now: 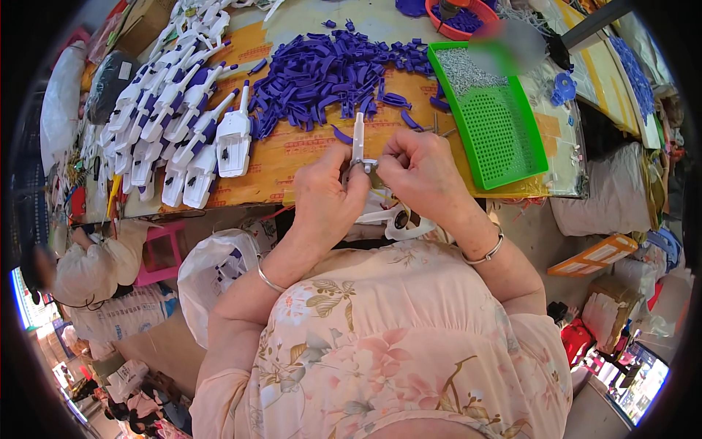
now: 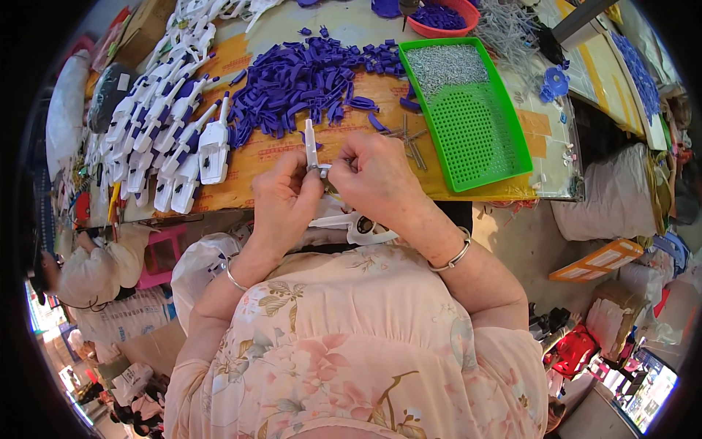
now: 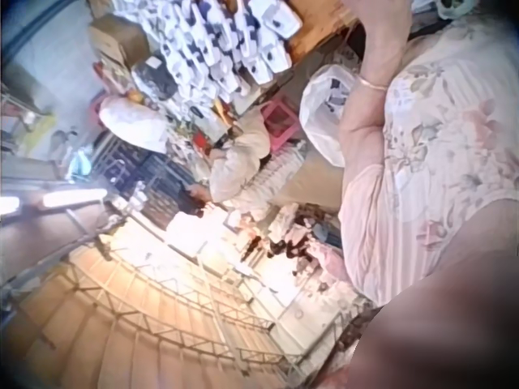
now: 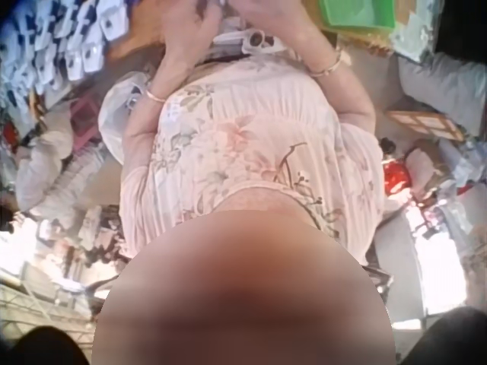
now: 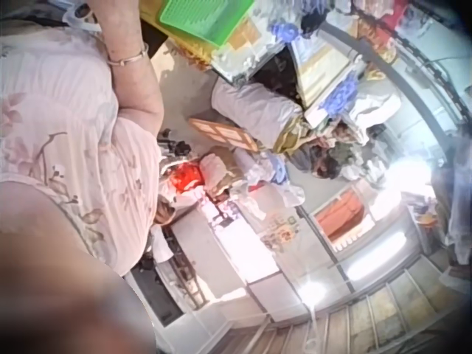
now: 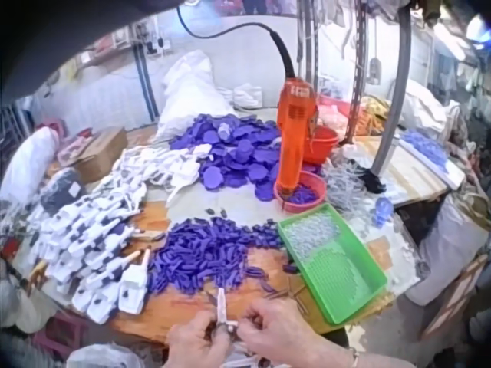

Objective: Assembling the internal components and housing of a toy walkie-talkie.

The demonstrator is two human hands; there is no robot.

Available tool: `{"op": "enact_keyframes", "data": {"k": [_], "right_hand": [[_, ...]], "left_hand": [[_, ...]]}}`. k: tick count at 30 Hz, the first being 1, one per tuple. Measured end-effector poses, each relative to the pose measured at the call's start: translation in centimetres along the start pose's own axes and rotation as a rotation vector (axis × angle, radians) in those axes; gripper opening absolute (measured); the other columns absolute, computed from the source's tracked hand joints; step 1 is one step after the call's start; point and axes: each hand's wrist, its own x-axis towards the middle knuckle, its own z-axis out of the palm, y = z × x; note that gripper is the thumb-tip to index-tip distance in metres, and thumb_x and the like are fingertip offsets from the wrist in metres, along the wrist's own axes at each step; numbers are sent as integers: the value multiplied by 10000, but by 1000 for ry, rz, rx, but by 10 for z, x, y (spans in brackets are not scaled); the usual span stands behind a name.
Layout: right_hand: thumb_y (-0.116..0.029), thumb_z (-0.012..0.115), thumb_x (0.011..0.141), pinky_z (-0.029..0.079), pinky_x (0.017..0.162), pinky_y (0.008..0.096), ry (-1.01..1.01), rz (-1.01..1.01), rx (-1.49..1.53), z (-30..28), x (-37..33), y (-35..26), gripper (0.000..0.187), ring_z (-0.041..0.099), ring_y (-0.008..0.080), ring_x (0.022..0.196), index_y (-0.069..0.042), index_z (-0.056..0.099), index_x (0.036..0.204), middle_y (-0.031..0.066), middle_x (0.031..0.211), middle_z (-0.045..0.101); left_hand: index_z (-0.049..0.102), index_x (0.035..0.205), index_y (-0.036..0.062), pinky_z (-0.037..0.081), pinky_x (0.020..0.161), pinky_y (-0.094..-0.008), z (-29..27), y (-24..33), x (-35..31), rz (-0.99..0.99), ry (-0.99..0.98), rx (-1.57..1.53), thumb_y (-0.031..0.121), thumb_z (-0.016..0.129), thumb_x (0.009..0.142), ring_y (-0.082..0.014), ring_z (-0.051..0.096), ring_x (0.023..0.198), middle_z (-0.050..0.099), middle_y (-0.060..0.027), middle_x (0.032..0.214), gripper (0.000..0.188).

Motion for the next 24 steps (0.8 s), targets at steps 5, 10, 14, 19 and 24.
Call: {"op": "enact_keyframes", "data": {"k": [5, 10, 14, 19, 24], "right_hand": [[-72, 589, 685, 431, 463, 343, -31, 46, 19, 1, 0, -3, 120, 558, 223, 467, 43, 573, 653, 163, 537, 560], [-69, 595, 683, 433, 462, 344, -31, 48, 45, 2, -1, 1, 122, 562, 225, 467, 48, 580, 657, 169, 532, 561], [-68, 596, 682, 434, 459, 346, -40, 41, 41, 2, -1, 2, 120, 569, 232, 466, 47, 581, 654, 169, 532, 564], [-66, 596, 682, 436, 459, 347, -52, 46, 33, 2, -1, 1, 116, 574, 236, 465, 46, 583, 654, 169, 528, 564], [-62, 591, 685, 432, 452, 342, -54, 37, 28, 1, -1, 2, 110, 573, 230, 462, 43, 585, 653, 167, 525, 563]], "left_hand": [[492, 714, 3, 373, 445, -366, -2, 0, 0, 45, -34, 133, 21, 540, 757, -281, 511, 458, 498, -149, 532, 66], [465, 684, -6, 376, 444, -412, -2, 2, 0, 62, -65, 170, 19, 530, 758, -354, 519, 471, 494, -182, 525, 102], [465, 699, -15, 319, 413, -291, -2, -3, -1, 104, -68, 184, 16, 522, 794, -98, 415, 431, 465, -66, 489, 115], [442, 664, -14, 378, 446, -439, -2, 3, 0, 68, -90, 189, 13, 513, 761, -379, 526, 475, 482, -198, 505, 123], [440, 665, -14, 379, 447, -442, -3, 4, 1, 75, -90, 197, 19, 511, 763, -381, 527, 474, 484, -198, 505, 126]]}}
